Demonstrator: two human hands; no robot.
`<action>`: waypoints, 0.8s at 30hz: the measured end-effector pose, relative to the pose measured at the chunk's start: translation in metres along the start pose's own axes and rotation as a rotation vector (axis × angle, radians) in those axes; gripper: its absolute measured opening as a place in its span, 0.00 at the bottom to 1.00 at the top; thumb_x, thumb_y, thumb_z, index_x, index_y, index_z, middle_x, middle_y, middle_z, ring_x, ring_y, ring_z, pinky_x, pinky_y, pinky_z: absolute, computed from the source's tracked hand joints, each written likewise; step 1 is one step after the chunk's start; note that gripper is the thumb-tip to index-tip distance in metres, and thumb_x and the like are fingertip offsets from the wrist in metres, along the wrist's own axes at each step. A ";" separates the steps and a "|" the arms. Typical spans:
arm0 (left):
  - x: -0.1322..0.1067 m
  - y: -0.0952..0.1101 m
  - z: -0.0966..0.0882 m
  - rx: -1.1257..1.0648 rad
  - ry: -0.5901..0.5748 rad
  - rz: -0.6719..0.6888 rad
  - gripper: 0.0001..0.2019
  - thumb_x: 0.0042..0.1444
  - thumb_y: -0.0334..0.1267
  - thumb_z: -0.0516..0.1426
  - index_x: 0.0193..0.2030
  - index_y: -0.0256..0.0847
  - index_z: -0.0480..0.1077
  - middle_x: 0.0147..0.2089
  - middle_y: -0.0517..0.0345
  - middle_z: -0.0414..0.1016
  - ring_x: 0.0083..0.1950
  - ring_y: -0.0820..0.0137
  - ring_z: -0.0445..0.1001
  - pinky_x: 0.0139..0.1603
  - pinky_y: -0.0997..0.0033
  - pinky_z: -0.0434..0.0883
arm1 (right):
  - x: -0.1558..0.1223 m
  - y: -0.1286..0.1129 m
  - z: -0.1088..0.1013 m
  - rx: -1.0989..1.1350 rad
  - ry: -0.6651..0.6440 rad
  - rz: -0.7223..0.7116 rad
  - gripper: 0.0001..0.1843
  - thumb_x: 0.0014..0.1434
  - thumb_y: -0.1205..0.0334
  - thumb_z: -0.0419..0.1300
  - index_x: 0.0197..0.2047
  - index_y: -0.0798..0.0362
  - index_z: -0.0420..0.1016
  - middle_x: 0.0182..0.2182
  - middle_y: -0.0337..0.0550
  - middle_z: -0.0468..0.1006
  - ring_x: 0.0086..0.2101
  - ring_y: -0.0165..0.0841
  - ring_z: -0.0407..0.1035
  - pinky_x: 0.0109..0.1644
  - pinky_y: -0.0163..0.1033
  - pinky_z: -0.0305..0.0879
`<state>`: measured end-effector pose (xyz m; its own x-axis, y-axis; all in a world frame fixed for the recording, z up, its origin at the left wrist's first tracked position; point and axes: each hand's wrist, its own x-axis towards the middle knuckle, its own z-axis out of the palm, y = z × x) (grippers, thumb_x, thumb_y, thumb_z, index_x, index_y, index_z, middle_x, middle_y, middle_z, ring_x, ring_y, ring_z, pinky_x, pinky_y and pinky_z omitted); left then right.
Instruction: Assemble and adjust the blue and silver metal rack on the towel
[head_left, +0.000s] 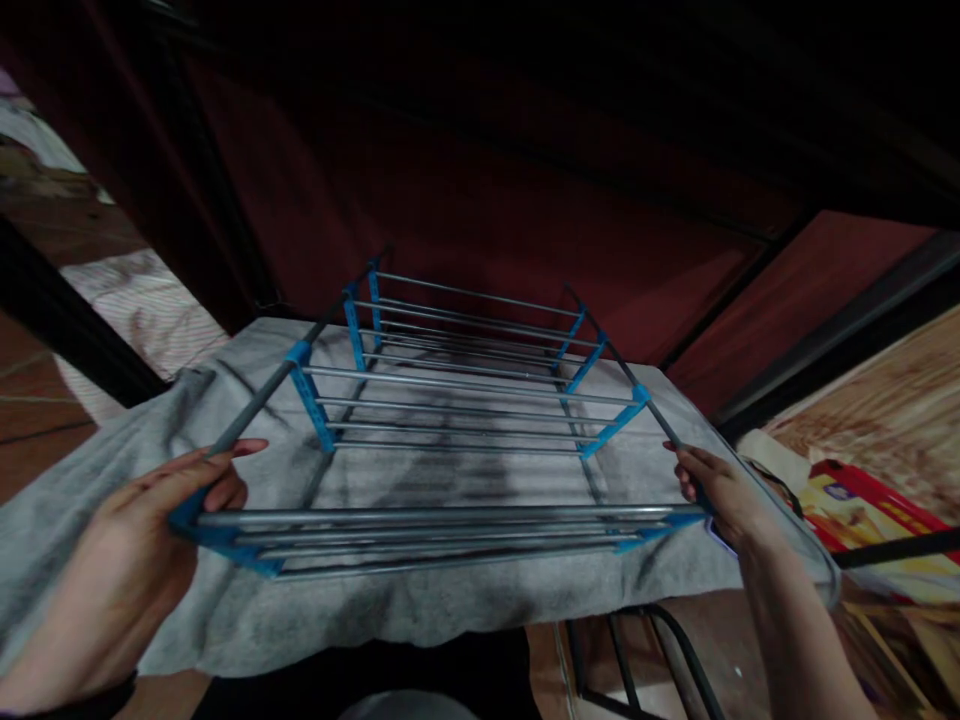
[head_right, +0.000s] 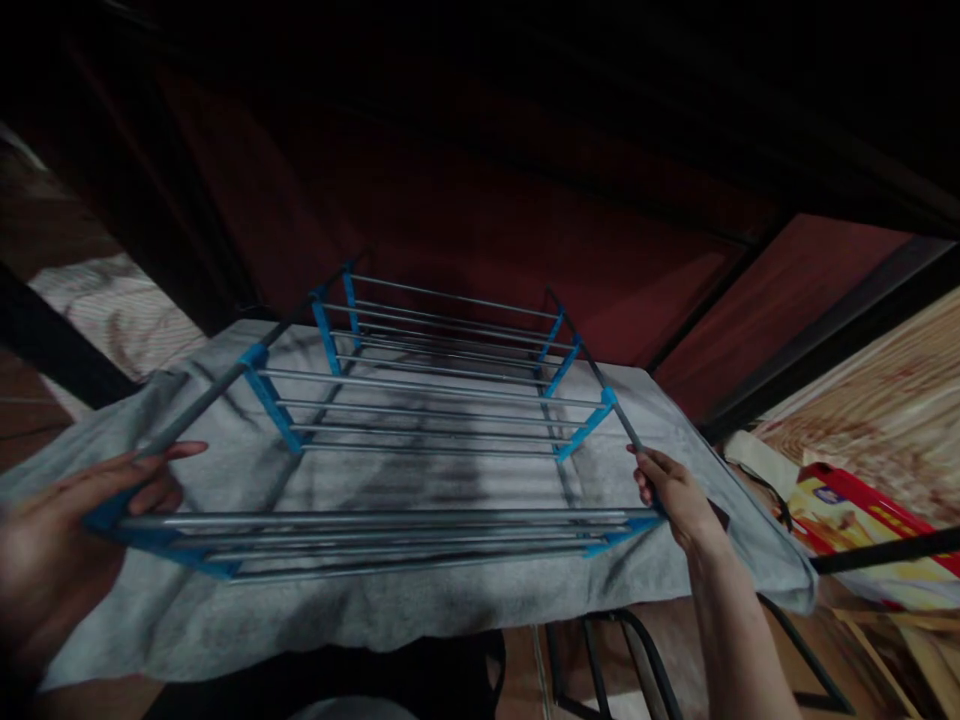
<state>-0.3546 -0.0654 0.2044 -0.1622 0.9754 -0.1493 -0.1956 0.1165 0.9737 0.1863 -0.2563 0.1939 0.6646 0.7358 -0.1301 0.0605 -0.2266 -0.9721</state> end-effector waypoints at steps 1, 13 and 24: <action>-0.003 0.002 0.001 -0.001 -0.017 0.003 0.11 0.43 0.40 0.63 0.34 0.39 0.80 0.19 0.61 0.58 0.24 0.75 0.60 0.20 0.78 0.65 | 0.000 0.003 0.000 -0.018 0.013 -0.019 0.28 0.51 0.49 0.70 0.50 0.57 0.75 0.22 0.33 0.66 0.18 0.23 0.57 0.18 0.29 0.54; 0.019 -0.009 -0.015 -0.064 -0.077 0.026 0.15 0.45 0.45 0.65 0.37 0.37 0.78 0.18 0.65 0.55 0.24 0.73 0.57 0.22 0.76 0.59 | 0.007 0.013 0.007 -0.041 0.046 -0.008 0.36 0.47 0.40 0.70 0.52 0.54 0.74 0.22 0.30 0.60 0.18 0.21 0.51 0.19 0.27 0.46; 0.010 -0.002 -0.008 0.069 -0.028 -0.007 0.13 0.42 0.47 0.63 0.32 0.42 0.78 0.18 0.62 0.60 0.24 0.70 0.60 0.21 0.73 0.64 | 0.008 0.010 0.006 -0.016 0.058 0.018 0.34 0.47 0.44 0.71 0.53 0.56 0.73 0.20 0.29 0.63 0.17 0.20 0.53 0.18 0.26 0.47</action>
<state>-0.3636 -0.0579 0.1992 -0.1340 0.9792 -0.1521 -0.1293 0.1349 0.9824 0.1876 -0.2494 0.1818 0.7079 0.6933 -0.1350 0.0603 -0.2498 -0.9664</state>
